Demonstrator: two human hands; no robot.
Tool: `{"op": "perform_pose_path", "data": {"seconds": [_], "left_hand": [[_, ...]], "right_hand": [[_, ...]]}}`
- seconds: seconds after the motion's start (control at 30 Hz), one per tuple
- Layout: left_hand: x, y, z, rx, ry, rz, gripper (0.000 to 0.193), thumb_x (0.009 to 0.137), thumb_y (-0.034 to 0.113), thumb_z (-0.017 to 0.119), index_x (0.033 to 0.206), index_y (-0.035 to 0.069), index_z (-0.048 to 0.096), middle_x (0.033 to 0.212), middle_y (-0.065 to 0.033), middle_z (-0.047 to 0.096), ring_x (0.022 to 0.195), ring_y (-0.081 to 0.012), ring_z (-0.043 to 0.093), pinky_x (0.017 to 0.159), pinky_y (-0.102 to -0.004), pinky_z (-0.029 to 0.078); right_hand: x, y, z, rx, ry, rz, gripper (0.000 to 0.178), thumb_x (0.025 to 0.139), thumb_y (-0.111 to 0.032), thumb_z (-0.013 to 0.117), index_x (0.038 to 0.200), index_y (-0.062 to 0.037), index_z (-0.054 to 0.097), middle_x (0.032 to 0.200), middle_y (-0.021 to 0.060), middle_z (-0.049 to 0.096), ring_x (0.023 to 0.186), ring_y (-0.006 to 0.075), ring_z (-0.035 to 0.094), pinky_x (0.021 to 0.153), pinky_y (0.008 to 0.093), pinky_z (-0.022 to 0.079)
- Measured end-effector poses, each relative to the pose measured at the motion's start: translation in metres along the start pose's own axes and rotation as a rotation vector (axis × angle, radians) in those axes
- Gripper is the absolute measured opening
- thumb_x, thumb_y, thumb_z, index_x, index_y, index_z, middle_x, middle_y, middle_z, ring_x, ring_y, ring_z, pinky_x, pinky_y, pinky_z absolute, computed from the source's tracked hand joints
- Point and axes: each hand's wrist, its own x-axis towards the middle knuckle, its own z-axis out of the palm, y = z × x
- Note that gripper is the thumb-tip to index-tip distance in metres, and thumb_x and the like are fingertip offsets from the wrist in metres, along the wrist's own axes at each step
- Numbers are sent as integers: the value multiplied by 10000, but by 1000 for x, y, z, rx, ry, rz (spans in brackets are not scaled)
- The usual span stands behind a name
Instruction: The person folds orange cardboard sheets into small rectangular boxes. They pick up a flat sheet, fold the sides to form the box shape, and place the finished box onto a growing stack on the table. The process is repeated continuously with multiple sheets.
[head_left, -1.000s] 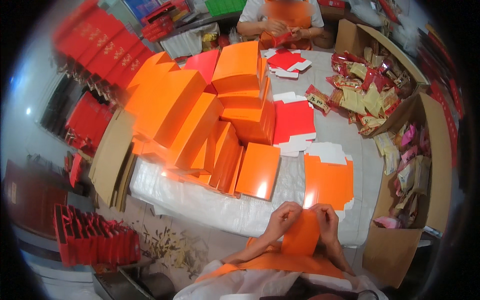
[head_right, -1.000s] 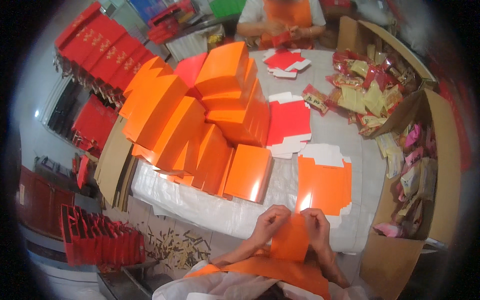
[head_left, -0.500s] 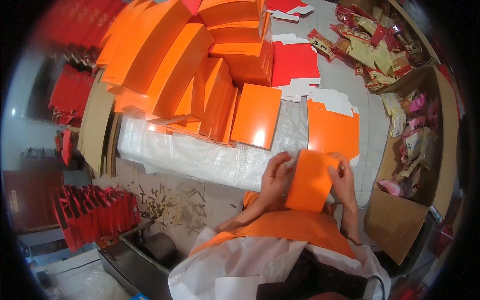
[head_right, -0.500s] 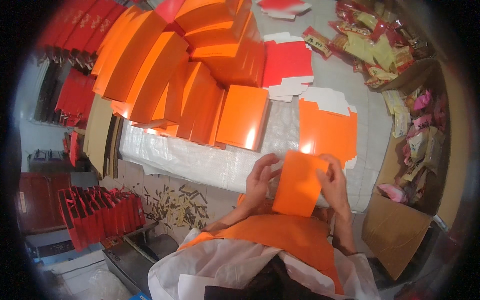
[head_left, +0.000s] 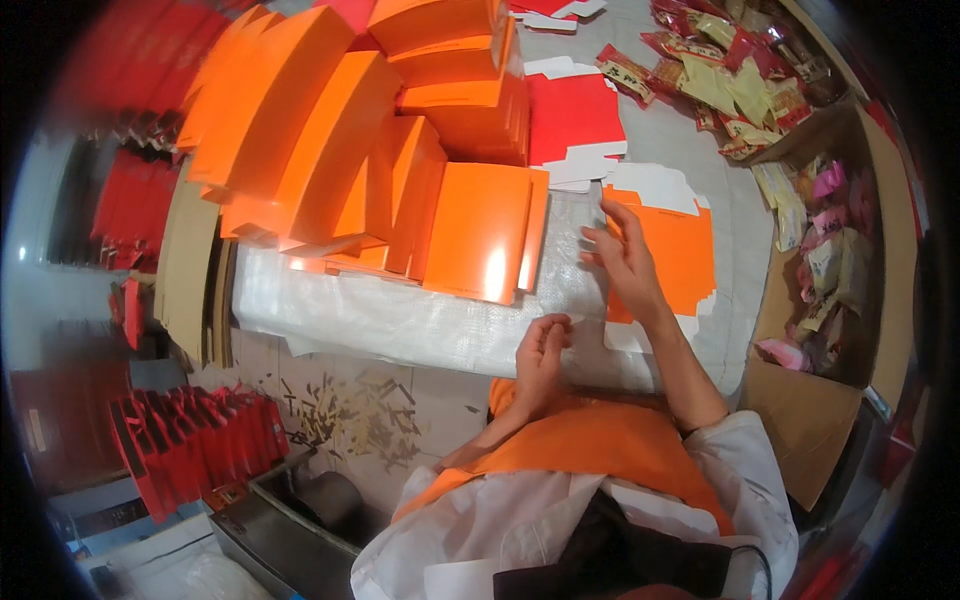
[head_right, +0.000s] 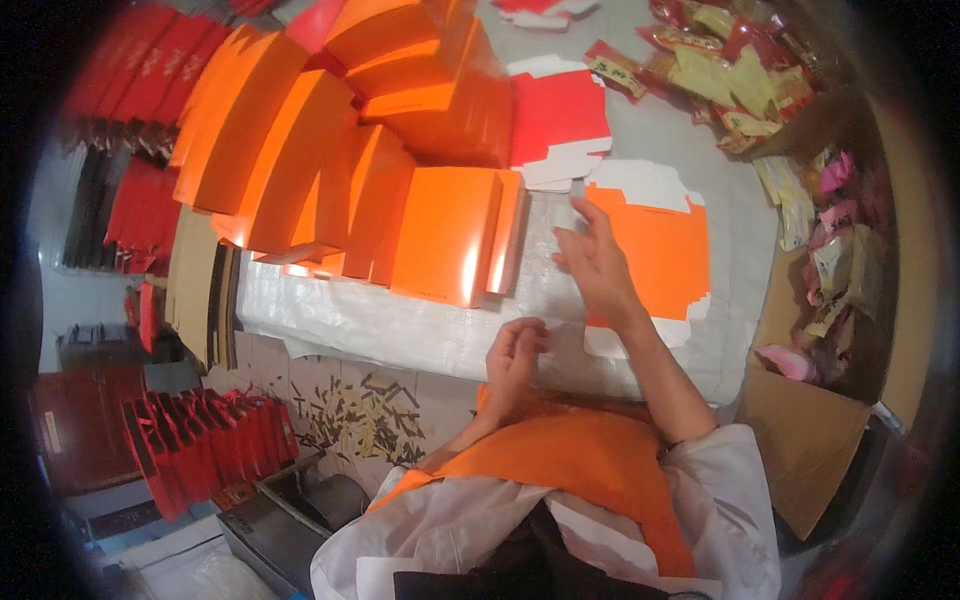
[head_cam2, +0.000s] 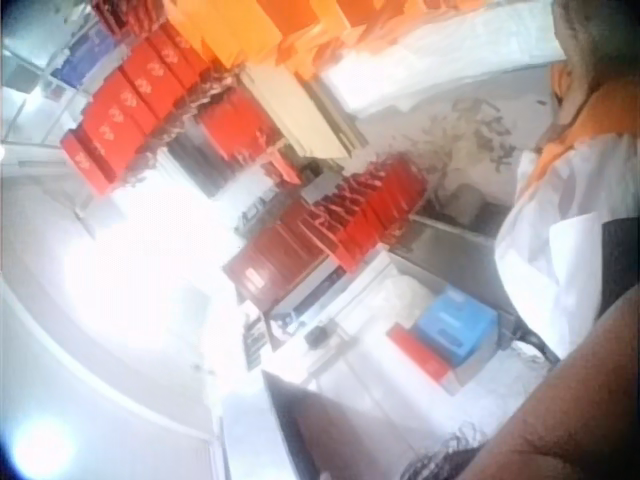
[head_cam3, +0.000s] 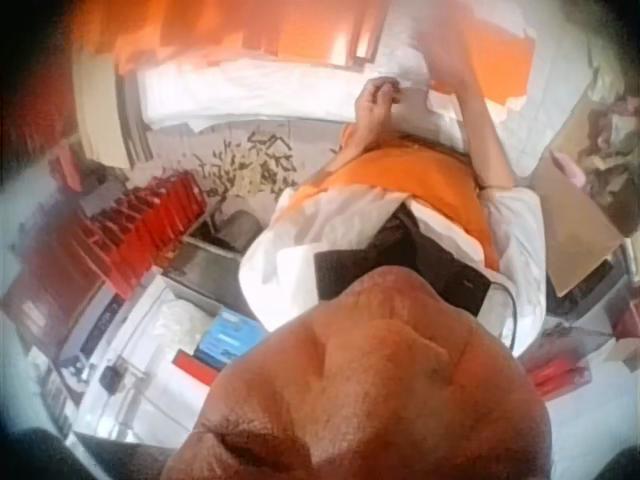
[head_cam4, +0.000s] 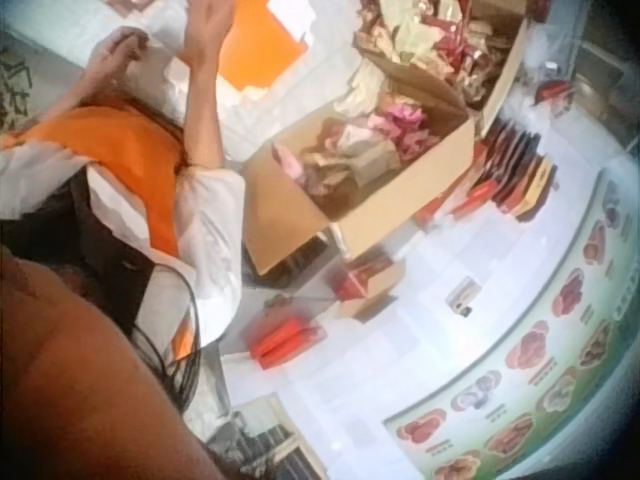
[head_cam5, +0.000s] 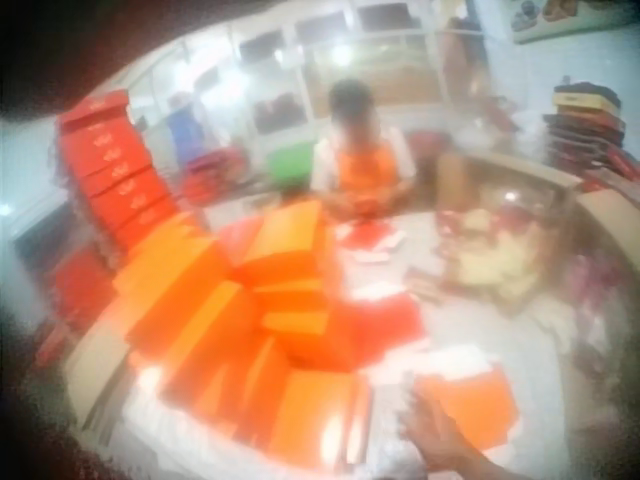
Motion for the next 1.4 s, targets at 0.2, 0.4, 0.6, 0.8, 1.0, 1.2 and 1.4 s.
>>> {"op": "perform_pose_path", "data": {"seconds": [0.2, 0.4, 0.6, 0.8, 1.0, 1.2, 1.4], "left_hand": [[25, -1, 25, 576, -113, 296, 374, 849, 116, 497, 1161, -70, 409, 1153, -242, 438, 1050, -346, 449, 894, -399, 364], [69, -18, 75, 877, -269, 273, 663, 800, 197, 553, 1251, -151, 214, 1287, -355, 239, 1211, -470, 218, 1014, -481, 171], [52, -18, 89, 885, -205, 404, 693, 810, 213, 537, 1268, -155, 170, 1318, -379, 136, 1235, -494, 136, 1030, -494, 97], [39, 11, 99, 128, -207, 274, 537, 858, 141, 498, 1283, -75, 250, 1230, -203, 402, 1120, -278, 415, 917, -355, 348], [77, 43, 94, -161, -73, -111, 289, 897, 214, 482, 1042, -35, 505, 927, -58, 573, 819, -108, 525, 719, -242, 429], [65, 30, 62, 228, -80, 355, 302, 925, 262, 413, 950, -4, 554, 855, -55, 576, 770, -103, 511, 664, -264, 425], [42, 37, 81, -81, -80, -11, 333, 936, 287, 387, 970, -12, 530, 847, -29, 533, 794, -109, 473, 728, -278, 423]], "right_hand": [[-43, 28, -68, -660, 289, -204, 499, 839, -157, 494, 1266, 34, 323, 1312, 188, 348, 1198, 303, 372, 970, 379, 337], [-56, 68, -80, -1438, 223, -266, 637, 758, -257, 609, 1285, -21, 340, 1342, 172, 313, 1258, 289, 281, 1000, 552, 136], [-58, 66, -78, -1466, 208, -270, 631, 735, -252, 610, 1276, -43, 360, 1341, 158, 321, 1258, 273, 288, 1000, 557, 131], [-61, 64, -86, -1361, 133, -350, 548, 740, -207, 595, 1228, -45, 405, 1305, 151, 372, 1244, 280, 311, 1008, 537, 149], [-89, 45, -93, -768, 130, -431, 286, 853, -141, 501, 1102, -2, 484, 1162, 142, 491, 1087, 257, 464, 925, 418, 348], [-102, 21, -70, 470, 213, 278, 264, 921, -194, 428, 1084, 6, 483, 1021, 94, 554, 938, 193, 539, 834, 336, 432], [-101, 7, -53, 1144, 33, 172, 434, 933, -329, 358, 1250, -32, 367, 1262, 85, 428, 1143, 237, 421, 981, 378, 310]]}}
